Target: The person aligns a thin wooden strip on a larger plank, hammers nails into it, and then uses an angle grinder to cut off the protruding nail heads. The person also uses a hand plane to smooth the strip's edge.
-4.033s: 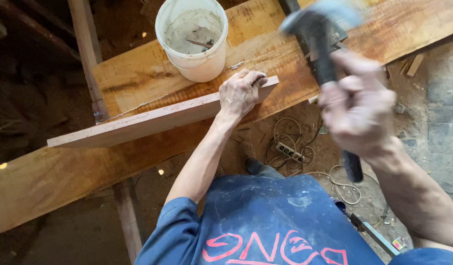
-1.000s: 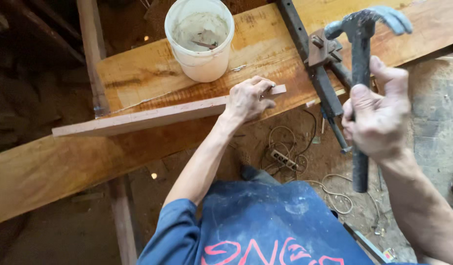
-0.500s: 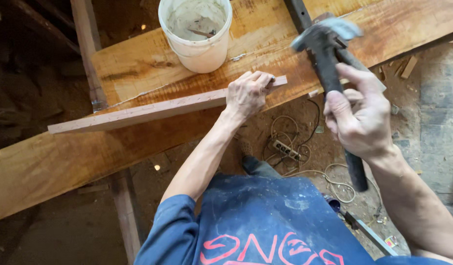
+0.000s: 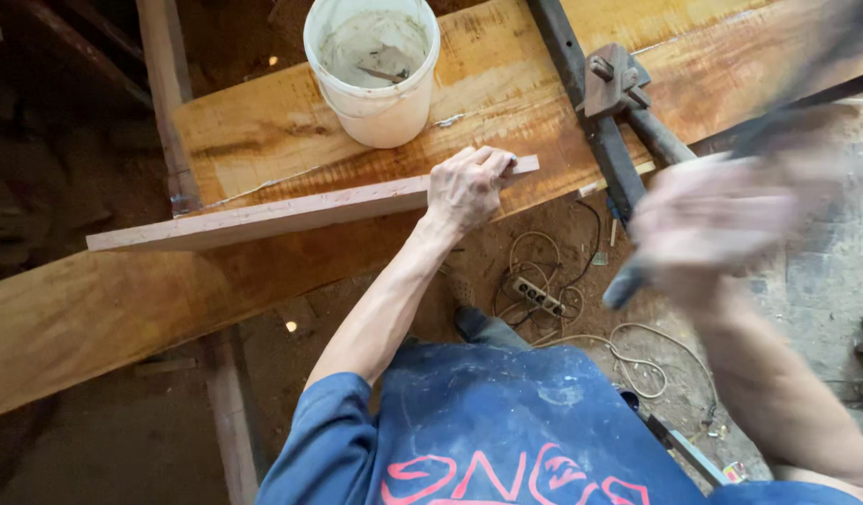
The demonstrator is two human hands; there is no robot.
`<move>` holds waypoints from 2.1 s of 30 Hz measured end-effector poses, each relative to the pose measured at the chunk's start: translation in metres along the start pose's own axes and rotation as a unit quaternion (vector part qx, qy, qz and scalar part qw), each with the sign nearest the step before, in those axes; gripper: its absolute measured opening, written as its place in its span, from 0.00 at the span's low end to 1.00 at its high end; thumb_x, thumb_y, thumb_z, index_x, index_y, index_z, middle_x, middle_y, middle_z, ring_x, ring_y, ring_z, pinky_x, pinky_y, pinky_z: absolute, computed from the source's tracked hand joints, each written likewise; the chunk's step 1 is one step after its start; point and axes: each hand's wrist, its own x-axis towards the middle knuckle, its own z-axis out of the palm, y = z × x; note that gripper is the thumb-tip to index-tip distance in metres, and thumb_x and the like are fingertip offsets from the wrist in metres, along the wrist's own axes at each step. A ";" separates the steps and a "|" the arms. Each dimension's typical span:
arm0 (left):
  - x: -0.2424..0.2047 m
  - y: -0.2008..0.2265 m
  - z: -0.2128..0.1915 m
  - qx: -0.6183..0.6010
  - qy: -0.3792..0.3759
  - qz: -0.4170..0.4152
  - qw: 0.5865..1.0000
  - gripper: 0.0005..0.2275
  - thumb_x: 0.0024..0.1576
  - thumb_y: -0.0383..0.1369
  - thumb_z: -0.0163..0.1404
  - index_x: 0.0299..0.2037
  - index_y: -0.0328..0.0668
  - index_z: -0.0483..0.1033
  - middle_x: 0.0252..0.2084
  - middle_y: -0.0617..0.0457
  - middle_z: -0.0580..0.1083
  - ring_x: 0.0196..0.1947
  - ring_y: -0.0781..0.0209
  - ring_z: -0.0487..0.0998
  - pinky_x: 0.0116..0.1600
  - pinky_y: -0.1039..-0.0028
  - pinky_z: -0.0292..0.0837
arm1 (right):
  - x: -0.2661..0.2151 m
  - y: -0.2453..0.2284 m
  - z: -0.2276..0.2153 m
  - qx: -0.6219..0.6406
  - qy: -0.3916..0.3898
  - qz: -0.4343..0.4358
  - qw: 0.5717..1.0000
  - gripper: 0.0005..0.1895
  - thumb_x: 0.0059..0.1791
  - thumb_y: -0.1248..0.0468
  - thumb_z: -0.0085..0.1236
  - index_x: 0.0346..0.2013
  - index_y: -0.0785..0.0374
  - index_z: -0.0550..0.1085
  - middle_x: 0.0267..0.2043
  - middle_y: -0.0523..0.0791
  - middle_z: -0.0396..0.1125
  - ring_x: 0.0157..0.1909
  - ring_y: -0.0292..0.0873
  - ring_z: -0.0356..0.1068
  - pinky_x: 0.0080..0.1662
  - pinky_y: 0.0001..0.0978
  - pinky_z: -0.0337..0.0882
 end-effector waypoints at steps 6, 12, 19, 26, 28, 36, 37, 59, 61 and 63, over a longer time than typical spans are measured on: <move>-0.001 0.000 0.000 0.004 0.003 0.006 1.000 0.06 0.57 0.29 0.49 0.40 0.51 0.78 0.37 0.55 0.78 0.37 0.54 0.80 0.41 0.63 0.76 | 0.012 0.015 0.008 -0.182 -0.039 -0.058 0.981 0.12 0.57 0.66 0.46 0.53 0.68 0.68 0.26 0.44 0.66 0.22 0.35 0.65 0.25 0.27 0.64; 0.001 -0.008 0.008 0.000 0.031 0.020 0.999 0.06 0.55 0.28 0.51 0.40 0.50 0.78 0.37 0.56 0.78 0.36 0.54 0.80 0.40 0.63 0.76 | -0.002 0.024 -0.039 -0.076 -0.011 -0.040 0.996 0.06 0.62 0.66 0.45 0.42 0.63 0.68 0.22 0.42 0.65 0.18 0.35 0.65 0.23 0.28 0.64; 0.011 -0.008 0.011 -0.005 0.040 0.018 0.999 0.03 0.56 0.30 0.55 0.39 0.50 0.78 0.35 0.54 0.78 0.36 0.52 0.80 0.40 0.62 0.76 | 0.002 0.061 0.012 -0.272 -0.032 -0.090 0.957 0.16 0.57 0.70 0.52 0.59 0.69 0.66 0.26 0.45 0.70 0.23 0.38 0.69 0.27 0.28 0.68; 0.009 -0.026 -0.004 0.109 -0.052 -0.026 0.992 0.14 0.43 0.37 0.62 0.36 0.43 0.77 0.32 0.47 0.77 0.32 0.49 0.81 0.34 0.60 0.76 | -0.003 0.041 -0.057 -0.071 0.003 -0.057 0.996 0.10 0.62 0.63 0.47 0.52 0.67 0.62 0.26 0.46 0.65 0.19 0.36 0.63 0.22 0.29 0.62; 0.005 -0.034 -0.010 0.132 -0.070 -0.021 0.989 0.11 0.44 0.35 0.61 0.34 0.44 0.75 0.32 0.49 0.77 0.33 0.49 0.81 0.35 0.61 0.76 | -0.003 0.020 -0.065 0.053 0.026 -0.030 0.998 0.14 0.65 0.61 0.47 0.39 0.66 0.67 0.27 0.45 0.66 0.20 0.35 0.63 0.25 0.28 0.63; -0.005 -0.033 -0.008 0.129 -0.035 -0.016 0.991 0.06 0.46 0.29 0.57 0.32 0.45 0.75 0.31 0.50 0.77 0.32 0.51 0.80 0.35 0.62 0.77 | 0.010 0.025 0.029 -0.146 -0.053 0.006 0.988 0.16 0.55 0.66 0.52 0.57 0.64 0.68 0.29 0.44 0.70 0.22 0.35 0.66 0.25 0.28 0.67; -0.008 -0.032 -0.009 0.118 -0.023 -0.010 0.993 0.07 0.44 0.29 0.57 0.33 0.45 0.75 0.31 0.49 0.77 0.32 0.50 0.80 0.35 0.62 0.76 | 0.000 0.038 0.033 -0.230 -0.075 0.001 0.970 0.20 0.54 0.68 0.53 0.62 0.65 0.67 0.29 0.45 0.70 0.21 0.36 0.66 0.24 0.29 0.66; -0.012 -0.025 -0.002 0.142 -0.048 -0.033 0.988 0.03 0.50 0.27 0.54 0.33 0.43 0.76 0.33 0.48 0.77 0.31 0.51 0.81 0.33 0.62 0.77 | -0.014 0.052 0.005 -0.196 -0.042 0.000 0.980 0.19 0.58 0.66 0.51 0.62 0.70 0.63 0.34 0.47 0.68 0.26 0.41 0.69 0.26 0.37 0.67; -0.006 -0.030 -0.001 0.127 -0.046 -0.027 0.991 0.05 0.47 0.28 0.55 0.32 0.42 0.76 0.32 0.47 0.77 0.31 0.50 0.81 0.34 0.61 0.77 | -0.007 0.050 -0.006 -0.231 -0.036 -0.063 0.970 0.21 0.59 0.68 0.52 0.66 0.67 0.61 0.27 0.47 0.68 0.27 0.42 0.68 0.30 0.38 0.67; 0.000 -0.033 -0.002 0.130 -0.054 -0.020 0.990 0.05 0.46 0.28 0.55 0.32 0.41 0.76 0.32 0.46 0.77 0.32 0.49 0.81 0.34 0.61 0.77 | 0.010 0.044 -0.009 -0.329 -0.085 -0.207 0.918 0.24 0.58 0.72 0.54 0.68 0.65 0.61 0.29 0.48 0.69 0.32 0.43 0.71 0.36 0.38 0.71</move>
